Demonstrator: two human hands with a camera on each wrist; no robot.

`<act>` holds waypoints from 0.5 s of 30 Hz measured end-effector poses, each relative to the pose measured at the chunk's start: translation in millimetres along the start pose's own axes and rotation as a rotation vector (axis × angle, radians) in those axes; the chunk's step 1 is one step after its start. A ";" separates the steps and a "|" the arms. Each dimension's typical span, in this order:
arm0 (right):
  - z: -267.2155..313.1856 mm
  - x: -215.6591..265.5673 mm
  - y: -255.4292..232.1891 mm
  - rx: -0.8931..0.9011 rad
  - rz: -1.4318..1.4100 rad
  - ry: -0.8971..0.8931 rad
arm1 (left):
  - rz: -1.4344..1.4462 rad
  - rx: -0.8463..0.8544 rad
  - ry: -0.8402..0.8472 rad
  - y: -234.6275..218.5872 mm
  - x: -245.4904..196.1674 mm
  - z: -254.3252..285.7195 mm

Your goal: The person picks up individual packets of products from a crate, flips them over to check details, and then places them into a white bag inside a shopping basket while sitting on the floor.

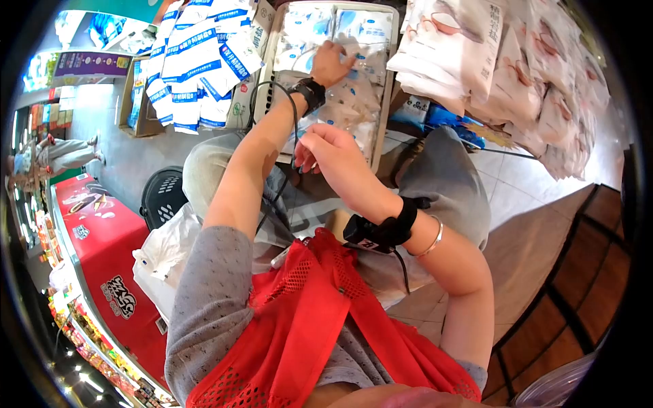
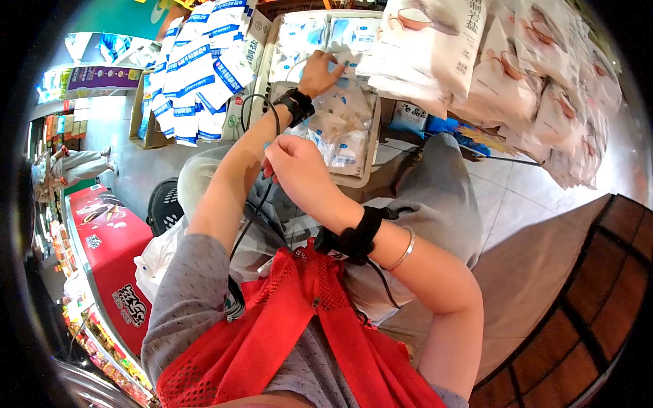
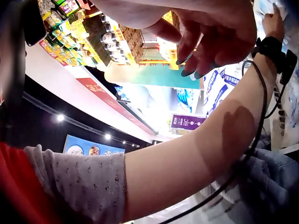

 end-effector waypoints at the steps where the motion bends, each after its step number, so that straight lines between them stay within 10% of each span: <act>1: 1.3 2.3 0.6 0.007 0.009 0.008 | 0.085 0.102 0.067 3.7 -13.4 4.3; 15: -12.0 21.2 -9.8 0.075 0.038 -0.127 | -0.131 0.272 0.097 -67.8 -59.3 28.2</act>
Point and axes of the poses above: each hand's wrist, its own z-axis away from the middle knuckle, its own y-axis out of the palm, x = y × z, the point moved 6 cm from there along -z, towards the middle knuckle, and after that the axes turned 1 degree about -x, right-handed, at the moved point
